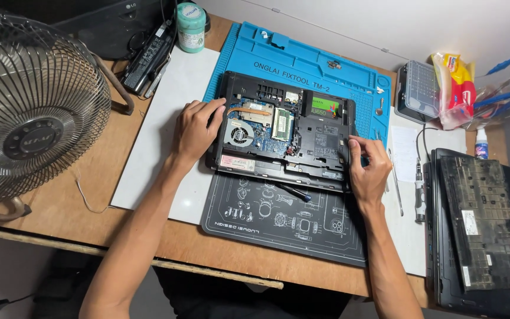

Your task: The person uses a screwdriver to remove screws from the back of a laptop, then removes the back cover to expose the internal components. They continue to unscrew and remove internal parts, including a metal bracket, while working on a blue anti-static mat.

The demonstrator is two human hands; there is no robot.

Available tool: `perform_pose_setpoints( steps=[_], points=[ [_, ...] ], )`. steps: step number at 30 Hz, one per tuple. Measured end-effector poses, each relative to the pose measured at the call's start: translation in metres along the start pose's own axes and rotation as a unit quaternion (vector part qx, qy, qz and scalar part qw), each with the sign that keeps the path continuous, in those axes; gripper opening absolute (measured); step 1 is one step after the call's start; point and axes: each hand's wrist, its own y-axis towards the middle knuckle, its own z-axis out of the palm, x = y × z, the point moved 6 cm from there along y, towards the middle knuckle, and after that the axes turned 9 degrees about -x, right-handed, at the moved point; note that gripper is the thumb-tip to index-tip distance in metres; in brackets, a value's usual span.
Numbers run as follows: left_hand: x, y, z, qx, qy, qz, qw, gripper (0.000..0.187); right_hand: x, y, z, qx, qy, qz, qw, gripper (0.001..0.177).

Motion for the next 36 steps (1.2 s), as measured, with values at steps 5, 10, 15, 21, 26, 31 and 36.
perform_pose_setpoints(
  steps=[5,10,15,21,26,31,36],
  points=[
    [0.003,-0.002,0.002,0.004,-0.003,0.003,1.0,0.02,0.003,0.0,-0.001,-0.001,0.002,0.004,1.0,0.021],
    [0.004,0.0,0.007,-0.001,0.022,0.04,0.999,0.02,-0.005,0.001,0.001,-0.013,-0.001,0.001,1.0,0.017],
    [0.003,-0.002,0.008,0.007,0.084,0.09,0.992,0.016,-0.008,-0.001,0.003,-0.009,-0.004,0.015,1.0,0.016],
    [0.005,-0.002,0.015,0.005,0.128,0.131,0.983,0.018,-0.002,0.001,0.002,-0.01,-0.001,0.012,1.0,0.017],
    [-0.004,0.003,0.008,0.006,0.14,0.142,0.98,0.019,-0.001,0.0,0.003,-0.014,-0.01,0.008,1.0,0.015],
    [-0.005,0.004,0.007,0.01,0.142,0.153,0.978,0.022,-0.01,-0.002,0.006,-0.021,-0.013,0.015,1.0,0.014],
    [-0.007,0.006,0.005,-0.002,0.137,0.161,0.977,0.024,-0.006,-0.002,0.006,-0.02,-0.009,0.016,1.0,0.014]
  ],
)
